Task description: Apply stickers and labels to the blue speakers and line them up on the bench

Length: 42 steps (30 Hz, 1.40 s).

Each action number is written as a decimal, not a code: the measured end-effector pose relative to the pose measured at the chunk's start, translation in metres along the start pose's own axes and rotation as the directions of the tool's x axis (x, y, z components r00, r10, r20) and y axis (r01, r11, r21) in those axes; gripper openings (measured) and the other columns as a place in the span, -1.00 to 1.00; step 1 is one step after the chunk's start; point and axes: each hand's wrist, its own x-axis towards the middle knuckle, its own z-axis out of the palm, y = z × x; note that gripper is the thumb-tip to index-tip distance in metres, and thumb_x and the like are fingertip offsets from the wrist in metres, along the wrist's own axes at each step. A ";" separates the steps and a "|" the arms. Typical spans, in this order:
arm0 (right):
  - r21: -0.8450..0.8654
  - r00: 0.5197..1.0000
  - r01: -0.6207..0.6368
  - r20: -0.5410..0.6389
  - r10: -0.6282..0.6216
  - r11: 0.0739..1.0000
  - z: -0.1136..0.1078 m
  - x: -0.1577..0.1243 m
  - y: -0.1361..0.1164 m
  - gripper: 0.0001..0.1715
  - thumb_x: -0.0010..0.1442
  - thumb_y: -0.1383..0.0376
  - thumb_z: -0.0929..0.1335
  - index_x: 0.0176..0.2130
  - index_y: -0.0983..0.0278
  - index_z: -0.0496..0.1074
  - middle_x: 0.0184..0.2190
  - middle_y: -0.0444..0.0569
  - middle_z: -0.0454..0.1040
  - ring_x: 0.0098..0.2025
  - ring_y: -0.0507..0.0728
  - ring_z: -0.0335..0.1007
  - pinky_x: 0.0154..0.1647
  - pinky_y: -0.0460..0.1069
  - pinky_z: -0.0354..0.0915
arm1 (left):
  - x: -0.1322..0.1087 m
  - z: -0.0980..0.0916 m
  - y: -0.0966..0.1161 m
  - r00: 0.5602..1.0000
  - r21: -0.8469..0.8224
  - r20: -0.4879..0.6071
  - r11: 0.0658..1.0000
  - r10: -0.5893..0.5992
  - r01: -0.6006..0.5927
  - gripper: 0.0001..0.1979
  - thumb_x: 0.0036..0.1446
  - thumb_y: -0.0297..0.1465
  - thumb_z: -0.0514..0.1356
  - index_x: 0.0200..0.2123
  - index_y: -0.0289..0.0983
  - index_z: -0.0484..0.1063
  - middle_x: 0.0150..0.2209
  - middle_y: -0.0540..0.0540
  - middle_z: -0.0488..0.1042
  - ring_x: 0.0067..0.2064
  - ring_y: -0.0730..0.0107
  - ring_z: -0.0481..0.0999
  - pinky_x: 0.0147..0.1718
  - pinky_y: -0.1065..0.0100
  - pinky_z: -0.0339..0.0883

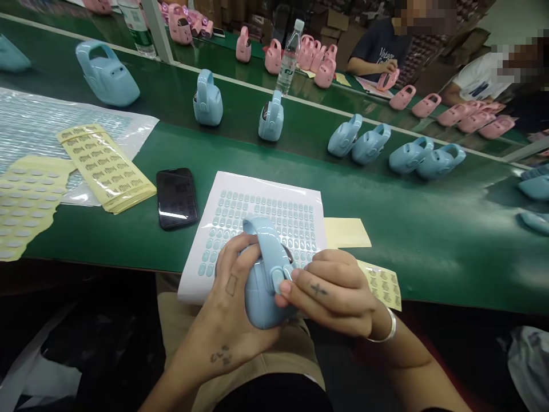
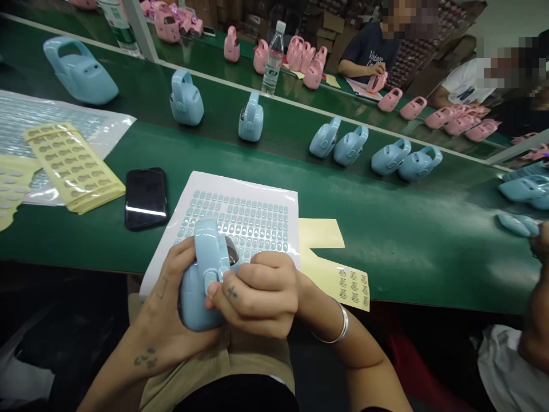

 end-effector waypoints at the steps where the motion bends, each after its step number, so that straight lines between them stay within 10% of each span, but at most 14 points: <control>1: 0.010 1.000 -0.005 0.005 0.005 1.000 0.001 0.001 0.001 -0.85 0.12 0.45 0.41 -0.46 0.27 0.52 -0.45 -0.18 0.41 -0.41 -0.07 0.33 -0.61 -0.12 0.29 | 0.000 0.000 0.000 1.000 0.012 0.001 1.000 0.006 -0.006 -0.24 -0.07 -0.40 0.28 0.18 -0.14 0.01 0.15 -0.24 0.13 0.21 -0.01 0.16 0.12 -0.08 0.22; 21: 0.236 0.972 0.138 0.152 -0.177 0.962 0.000 0.021 0.024 -0.69 0.09 0.46 0.41 -0.61 0.29 0.31 -0.59 -0.16 0.28 -0.54 -0.02 0.14 -0.65 -0.05 0.12 | 0.003 -0.009 0.001 1.000 0.197 -0.014 0.980 0.007 -0.004 -0.27 -0.04 -0.39 0.29 0.17 -0.20 0.04 0.13 -0.23 0.19 0.18 0.07 0.22 0.14 0.04 0.22; 34: 0.315 0.827 0.053 0.519 -0.218 0.948 -0.026 0.053 0.038 -0.72 0.27 0.45 0.25 -0.45 0.29 0.40 -0.53 -0.16 0.28 -0.49 -0.02 0.15 -0.54 -0.06 0.15 | 0.005 -0.005 0.007 0.978 0.040 -0.101 0.982 -0.181 0.185 -0.21 -0.15 -0.34 0.34 0.16 -0.06 0.07 0.12 -0.11 0.25 0.14 0.03 0.30 0.06 -0.02 0.30; 39: 0.284 0.961 -0.266 0.004 0.276 0.921 -0.036 0.026 0.036 -0.75 0.23 0.10 0.33 -0.22 0.20 0.45 -0.44 -0.12 0.38 -0.46 0.01 0.26 -0.52 -0.06 0.26 | 0.002 -0.011 -0.012 0.975 -0.185 -0.064 0.963 -0.212 0.197 -0.07 -0.29 -0.21 0.44 0.18 -0.02 0.11 0.14 -0.14 0.30 0.10 -0.13 0.37 -0.04 -0.07 0.38; 42: 0.439 0.708 -0.453 -0.352 0.612 0.776 -0.015 -0.003 0.018 -0.74 0.22 0.08 0.33 -0.22 0.21 0.45 -0.48 -0.14 0.33 -0.55 -0.03 0.20 -0.67 -0.11 0.17 | 0.000 -0.002 -0.032 0.999 -0.260 -0.043 0.966 -0.022 0.010 0.00 -0.14 0.14 0.23 0.28 -0.02 -0.17 0.30 -0.23 0.04 0.20 -0.21 0.26 -0.01 -0.13 0.35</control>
